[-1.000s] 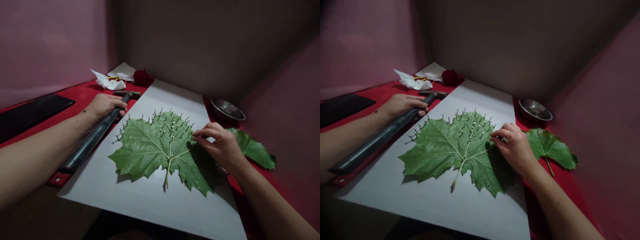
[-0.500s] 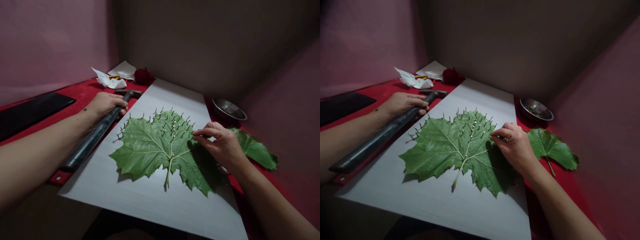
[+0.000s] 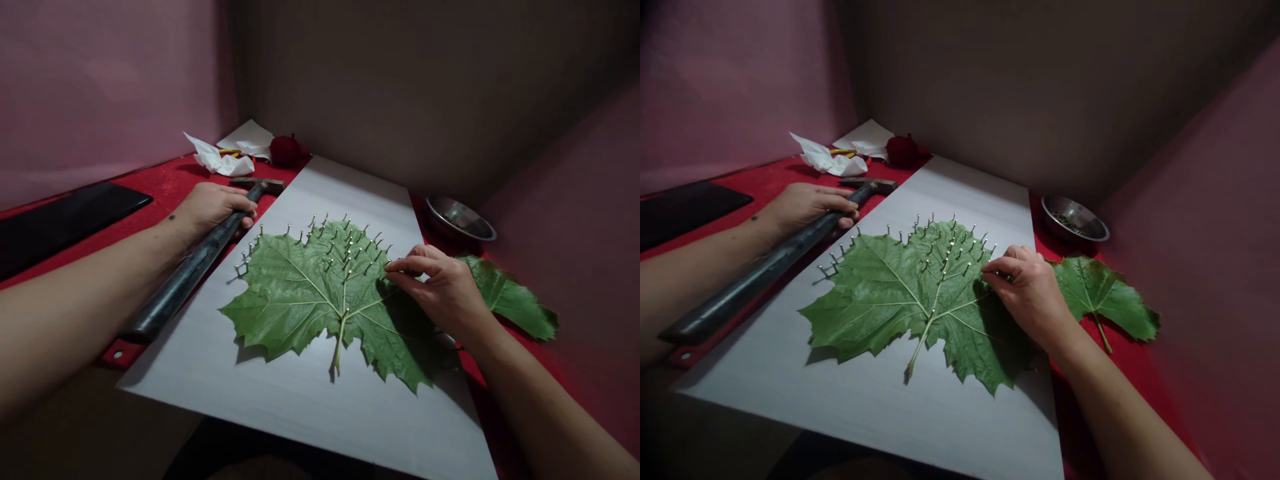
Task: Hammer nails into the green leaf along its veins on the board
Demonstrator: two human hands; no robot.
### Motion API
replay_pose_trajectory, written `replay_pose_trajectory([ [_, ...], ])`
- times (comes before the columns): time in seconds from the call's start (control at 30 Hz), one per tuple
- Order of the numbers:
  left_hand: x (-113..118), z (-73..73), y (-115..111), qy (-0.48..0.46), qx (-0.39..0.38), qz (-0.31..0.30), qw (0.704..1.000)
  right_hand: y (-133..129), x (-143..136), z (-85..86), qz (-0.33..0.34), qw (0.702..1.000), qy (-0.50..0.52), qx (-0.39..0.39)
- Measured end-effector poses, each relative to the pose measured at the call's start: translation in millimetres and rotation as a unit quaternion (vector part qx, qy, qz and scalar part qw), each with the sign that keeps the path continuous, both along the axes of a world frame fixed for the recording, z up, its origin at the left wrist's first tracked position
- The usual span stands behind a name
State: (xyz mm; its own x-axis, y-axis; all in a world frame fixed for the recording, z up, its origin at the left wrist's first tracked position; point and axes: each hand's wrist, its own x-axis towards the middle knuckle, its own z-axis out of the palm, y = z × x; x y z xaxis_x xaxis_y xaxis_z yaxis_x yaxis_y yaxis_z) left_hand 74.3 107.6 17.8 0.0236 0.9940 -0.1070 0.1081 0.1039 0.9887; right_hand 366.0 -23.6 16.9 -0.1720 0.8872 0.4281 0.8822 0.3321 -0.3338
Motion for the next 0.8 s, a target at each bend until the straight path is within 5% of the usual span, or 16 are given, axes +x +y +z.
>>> replay_pose_trajectory([
  [0.8, -4, -7.5, 7, -0.004, 0.02, 0.004, 1.0, 5, -8, 9.2, -0.07, 0.988, 0.073, -0.119],
])
